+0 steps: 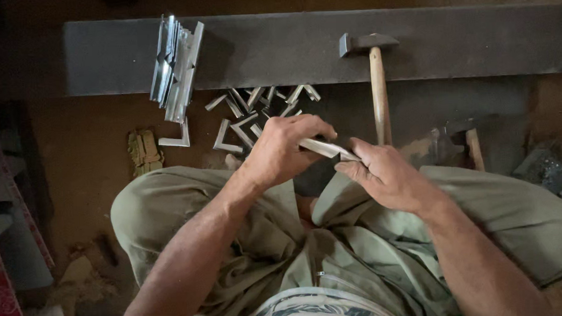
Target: The person sits on the floor and repeatedly bends small metal strips into L-shaped pieces using a hammer and a metal bar. They pick up each strip, position it on the bar, strike it with the hammer, and place the finished piece aside.
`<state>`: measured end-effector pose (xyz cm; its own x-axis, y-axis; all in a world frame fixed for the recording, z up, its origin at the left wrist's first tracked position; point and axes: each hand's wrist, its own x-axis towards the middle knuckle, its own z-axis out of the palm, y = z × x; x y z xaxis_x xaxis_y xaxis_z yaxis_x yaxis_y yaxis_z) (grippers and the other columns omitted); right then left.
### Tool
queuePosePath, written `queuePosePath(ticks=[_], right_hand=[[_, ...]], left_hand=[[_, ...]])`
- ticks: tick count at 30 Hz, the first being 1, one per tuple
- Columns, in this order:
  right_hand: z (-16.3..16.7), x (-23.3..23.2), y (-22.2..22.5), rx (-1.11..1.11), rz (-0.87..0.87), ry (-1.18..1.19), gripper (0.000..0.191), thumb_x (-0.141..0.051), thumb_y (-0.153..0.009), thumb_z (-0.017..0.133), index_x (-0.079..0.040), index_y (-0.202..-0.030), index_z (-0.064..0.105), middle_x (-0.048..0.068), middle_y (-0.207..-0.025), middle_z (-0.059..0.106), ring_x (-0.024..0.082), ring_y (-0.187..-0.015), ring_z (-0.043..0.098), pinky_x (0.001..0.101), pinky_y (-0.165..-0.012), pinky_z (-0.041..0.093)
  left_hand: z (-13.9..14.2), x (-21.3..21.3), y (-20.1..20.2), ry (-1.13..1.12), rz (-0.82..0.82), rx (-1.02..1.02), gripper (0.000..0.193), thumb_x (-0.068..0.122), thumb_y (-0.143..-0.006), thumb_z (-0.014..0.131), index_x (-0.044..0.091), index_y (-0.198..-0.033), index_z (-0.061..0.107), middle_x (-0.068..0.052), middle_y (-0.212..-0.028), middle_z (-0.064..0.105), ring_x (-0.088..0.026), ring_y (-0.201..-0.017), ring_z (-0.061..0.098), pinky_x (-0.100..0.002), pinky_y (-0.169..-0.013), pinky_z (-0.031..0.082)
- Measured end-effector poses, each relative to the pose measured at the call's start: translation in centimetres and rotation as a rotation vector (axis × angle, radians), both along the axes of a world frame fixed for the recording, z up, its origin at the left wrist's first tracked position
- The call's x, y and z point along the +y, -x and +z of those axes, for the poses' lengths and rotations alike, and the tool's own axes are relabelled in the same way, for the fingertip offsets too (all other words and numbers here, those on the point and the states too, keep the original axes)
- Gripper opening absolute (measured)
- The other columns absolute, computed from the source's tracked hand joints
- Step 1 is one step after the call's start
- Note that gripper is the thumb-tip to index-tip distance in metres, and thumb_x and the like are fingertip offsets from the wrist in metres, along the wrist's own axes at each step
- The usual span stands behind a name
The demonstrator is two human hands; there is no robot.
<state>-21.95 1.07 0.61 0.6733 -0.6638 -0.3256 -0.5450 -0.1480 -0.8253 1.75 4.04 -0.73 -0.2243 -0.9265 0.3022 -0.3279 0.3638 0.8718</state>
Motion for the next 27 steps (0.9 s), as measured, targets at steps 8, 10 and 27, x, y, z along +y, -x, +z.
queuePosePath(ticks=[8, 10, 27], right_hand=[[-0.6, 2.0, -0.5, -0.178, -0.105, -0.097, 0.023, -0.029, -0.103, 0.058, -0.006, -0.105, 0.058, 0.004, -0.067, 0.053, 0.013, -0.055, 0.050, 0.0309, -0.046, 0.044], [-0.6, 2.4, -1.3, -0.219, -0.204, -0.192, 0.023, -0.030, -0.104, 0.055, -0.008, -0.111, 0.059, 0.002, -0.067, 0.053, 0.010, -0.052, 0.050, 0.0273, -0.043, 0.043], [-0.7, 1.4, -0.9, -0.216, -0.278, 0.548, 0.054, -0.044, -0.081, 0.083, -0.005, -0.110, 0.061, -0.001, -0.066, 0.057, 0.012, -0.052, 0.058, 0.0249, -0.047, 0.052]], left_hand=[[-0.9, 1.2, -0.2, 0.142, 0.026, -0.075, 0.022, 0.002, -0.086, 0.080, 0.008, -0.104, 0.070, -0.006, -0.094, 0.074, -0.020, -0.078, 0.075, -0.031, -0.066, 0.060], [-1.1, 0.7, 0.4, 0.219, 0.067, -0.110, 0.021, 0.005, -0.091, 0.082, 0.008, -0.104, 0.066, -0.004, -0.094, 0.075, -0.016, -0.078, 0.074, -0.030, -0.065, 0.059], [-1.6, -0.4, -1.1, -0.671, -0.228, 0.728, 0.025, 0.009, -0.101, 0.069, -0.006, -0.121, 0.070, -0.011, -0.101, 0.076, -0.014, -0.078, 0.071, -0.028, -0.069, 0.061]])
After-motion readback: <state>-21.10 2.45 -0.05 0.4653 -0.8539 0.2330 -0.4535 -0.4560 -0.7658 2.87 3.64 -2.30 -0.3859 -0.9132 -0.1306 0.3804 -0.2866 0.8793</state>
